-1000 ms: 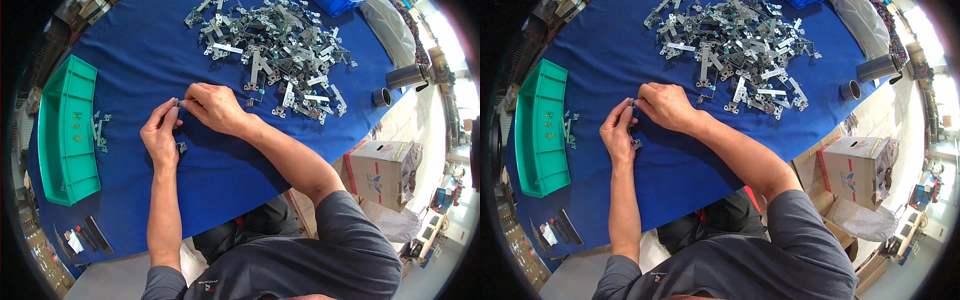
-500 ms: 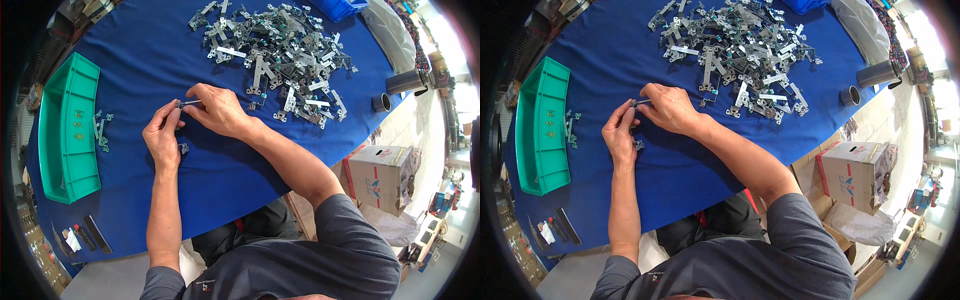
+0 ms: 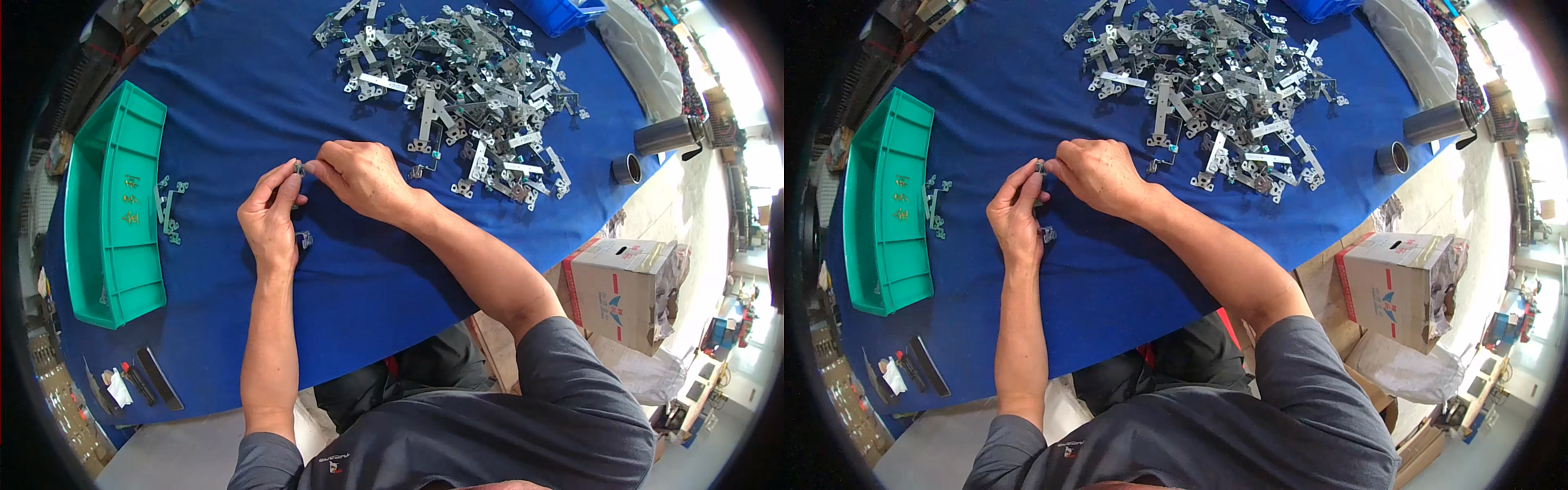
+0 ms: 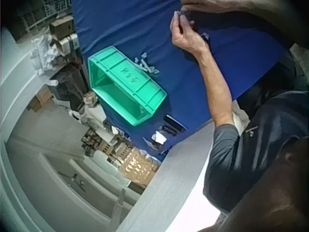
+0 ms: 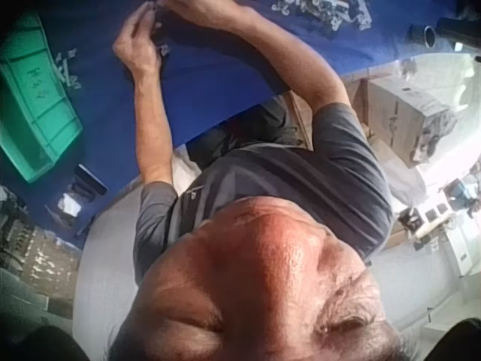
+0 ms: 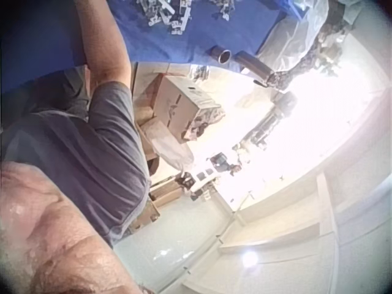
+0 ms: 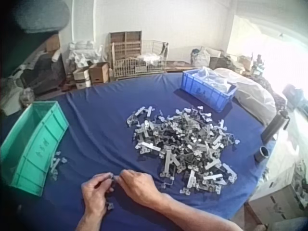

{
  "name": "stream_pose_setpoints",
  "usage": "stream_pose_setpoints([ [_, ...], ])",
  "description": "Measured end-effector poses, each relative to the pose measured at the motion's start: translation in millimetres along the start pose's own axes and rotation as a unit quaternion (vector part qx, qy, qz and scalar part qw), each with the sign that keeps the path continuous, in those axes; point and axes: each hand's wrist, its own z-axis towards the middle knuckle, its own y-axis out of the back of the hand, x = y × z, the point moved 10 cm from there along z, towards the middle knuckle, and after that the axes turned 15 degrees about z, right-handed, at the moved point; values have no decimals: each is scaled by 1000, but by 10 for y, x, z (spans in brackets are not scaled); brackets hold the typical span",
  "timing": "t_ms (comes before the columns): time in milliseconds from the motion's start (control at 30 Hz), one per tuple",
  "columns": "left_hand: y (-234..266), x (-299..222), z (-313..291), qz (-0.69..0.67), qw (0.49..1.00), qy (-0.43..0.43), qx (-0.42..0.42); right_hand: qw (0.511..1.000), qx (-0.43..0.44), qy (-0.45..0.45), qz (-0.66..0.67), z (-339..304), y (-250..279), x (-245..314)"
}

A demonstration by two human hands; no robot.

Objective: Manually assemble small metal hinge or bracket components using a small tool.

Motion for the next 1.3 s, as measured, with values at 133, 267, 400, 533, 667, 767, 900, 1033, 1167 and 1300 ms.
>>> stream_pose_setpoints([
  [133, -14, -30, -3, 16, 1000, -13, 2, 998, 31, -21, -46, -1, -41, -37],
  [267, -46, -76, -11, 12, 1000, -18, 17, 999, 12, -21, -38, 3, -46, -42],
  [400, -46, -27, -3, 10, 999, -23, 27, 1000, -4, -22, -18, 8, -5, -32],
  [533, 5, -28, 10, 34, 999, -28, 8, 996, 46, -49, -58, 8, -51, -56],
  [667, 17, -23, -7, 51, 999, -17, -12, 996, 49, -59, -43, 9, -68, -76],
  [767, -3, -11, 0, 40, 999, -4, -7, 1000, 6, -23, -12, 4, -26, -38],
  [900, 33, -25, -8, 30, 999, -31, -9, 1000, 2, -22, -10, 22, 19, 31],
  [1033, 5, -64, -19, 44, 998, -34, -11, 999, 16, -17, -34, 8, -26, -25],
  [1167, 13, -60, -13, 59, 997, -55, -12, 1000, 0, 5, -13, 13, -13, -6],
  [1300, 29, -179, -45, 103, 989, -101, -14, 998, 34, -41, -23, 10, -47, -50],
])
